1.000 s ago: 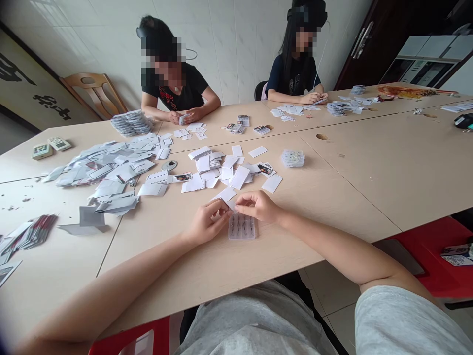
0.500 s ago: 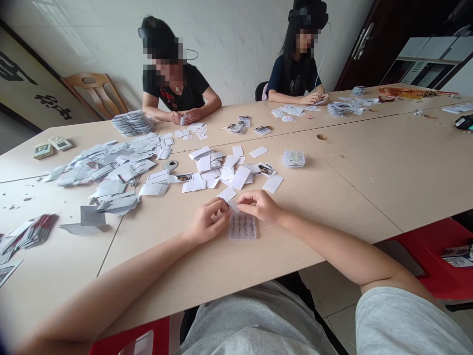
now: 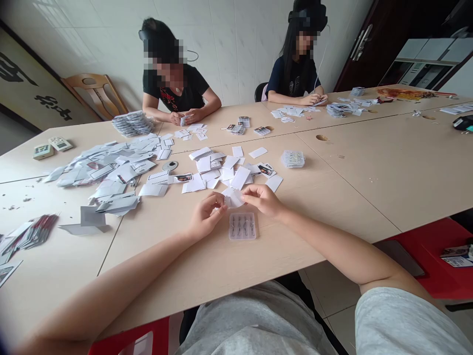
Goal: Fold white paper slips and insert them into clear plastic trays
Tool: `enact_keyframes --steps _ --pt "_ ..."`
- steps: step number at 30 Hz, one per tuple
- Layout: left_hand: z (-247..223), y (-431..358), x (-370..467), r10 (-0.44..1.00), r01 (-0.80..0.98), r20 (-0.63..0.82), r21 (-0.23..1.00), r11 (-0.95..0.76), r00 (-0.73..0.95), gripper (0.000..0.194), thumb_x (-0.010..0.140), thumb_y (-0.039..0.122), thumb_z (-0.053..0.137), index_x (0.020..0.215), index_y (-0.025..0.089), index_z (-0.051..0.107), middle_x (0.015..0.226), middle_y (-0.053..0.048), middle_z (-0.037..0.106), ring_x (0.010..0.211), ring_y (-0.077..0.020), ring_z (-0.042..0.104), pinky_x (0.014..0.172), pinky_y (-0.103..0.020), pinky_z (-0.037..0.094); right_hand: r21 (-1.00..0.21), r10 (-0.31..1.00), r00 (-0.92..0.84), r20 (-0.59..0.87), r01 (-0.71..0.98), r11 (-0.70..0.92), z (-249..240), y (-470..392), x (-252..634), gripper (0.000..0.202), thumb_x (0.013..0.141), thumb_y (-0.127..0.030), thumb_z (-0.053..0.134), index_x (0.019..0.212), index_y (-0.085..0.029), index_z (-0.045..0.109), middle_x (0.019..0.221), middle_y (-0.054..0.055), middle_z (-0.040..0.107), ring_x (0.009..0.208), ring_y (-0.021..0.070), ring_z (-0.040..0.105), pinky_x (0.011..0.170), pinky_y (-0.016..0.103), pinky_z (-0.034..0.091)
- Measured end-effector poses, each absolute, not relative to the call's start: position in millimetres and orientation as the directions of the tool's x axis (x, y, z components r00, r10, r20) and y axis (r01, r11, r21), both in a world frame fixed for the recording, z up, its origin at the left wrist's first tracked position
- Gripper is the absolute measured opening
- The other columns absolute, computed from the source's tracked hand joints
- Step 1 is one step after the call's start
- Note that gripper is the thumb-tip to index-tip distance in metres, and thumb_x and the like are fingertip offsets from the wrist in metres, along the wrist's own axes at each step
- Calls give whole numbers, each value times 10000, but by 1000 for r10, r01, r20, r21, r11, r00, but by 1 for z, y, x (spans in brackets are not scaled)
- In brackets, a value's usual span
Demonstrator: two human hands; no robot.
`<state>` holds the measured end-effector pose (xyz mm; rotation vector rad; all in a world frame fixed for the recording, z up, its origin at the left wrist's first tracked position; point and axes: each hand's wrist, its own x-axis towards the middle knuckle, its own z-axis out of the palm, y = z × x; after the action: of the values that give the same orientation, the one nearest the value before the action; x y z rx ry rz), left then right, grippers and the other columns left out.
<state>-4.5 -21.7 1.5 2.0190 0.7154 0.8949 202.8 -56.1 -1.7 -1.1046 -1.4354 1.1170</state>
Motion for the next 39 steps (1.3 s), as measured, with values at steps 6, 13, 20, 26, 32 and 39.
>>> enact_keyframes --steps 6,13,20,26,32,39 --pt "-3 -15 -2 799 43 240 948 -315 552 196 795 325 567 702 164 507 768 -15 515 742 -133 486 681 -254 403 -996 994 -64 86 -4 86 -4 -52 205 144 739 -305 634 683 -173 621 694 -13 596 667 123 542 679 271 427" --pt "1 -15 -1 856 7 132 988 -157 500 238 758 351 603 668 161 490 665 14 505 651 -111 447 612 -234 339 -999 1000 24 -2 -44 -1 -9 -47 207 148 708 -317 657 678 -177 620 651 -20 599 630 117 555 642 259 407" --pt "4 -13 0 892 -10 42 999 -42 450 218 746 329 607 663 163 493 661 19 529 685 -119 518 637 -235 367 -994 996 79 -48 -102 -40 -9 -45 210 158 689 -308 666 653 -171 595 626 -23 592 605 104 547 585 232 363" --pt "0 -7 -1 899 -119 -35 988 96 436 230 718 332 639 663 162 494 681 18 530 691 -121 555 694 -264 430 -983 991 91 -97 -164 -81 -11 -41 214 165 666 -294 678 640 -165 578 629 -18 576 591 98 529 526 219 324" --pt "1 -5 0 877 -207 -76 959 195 475 237 728 330 632 700 167 463 777 -21 604 894 -200 615 757 -304 443 -956 984 100 -147 -268 -116 -9 -39 217 173 627 -274 697 634 -167 561 621 -17 566 580 99 524 493 212 324" --pt "5 -4 -1 851 -234 -98 940 250 515 243 733 331 593 724 174 409 902 -55 648 986 -252 616 708 -293 431 -931 980 101 -172 -341 -128 -7 -36 219 181 593 -256 703 623 -171 546 592 -19 565 543 96 519 457 202 326"
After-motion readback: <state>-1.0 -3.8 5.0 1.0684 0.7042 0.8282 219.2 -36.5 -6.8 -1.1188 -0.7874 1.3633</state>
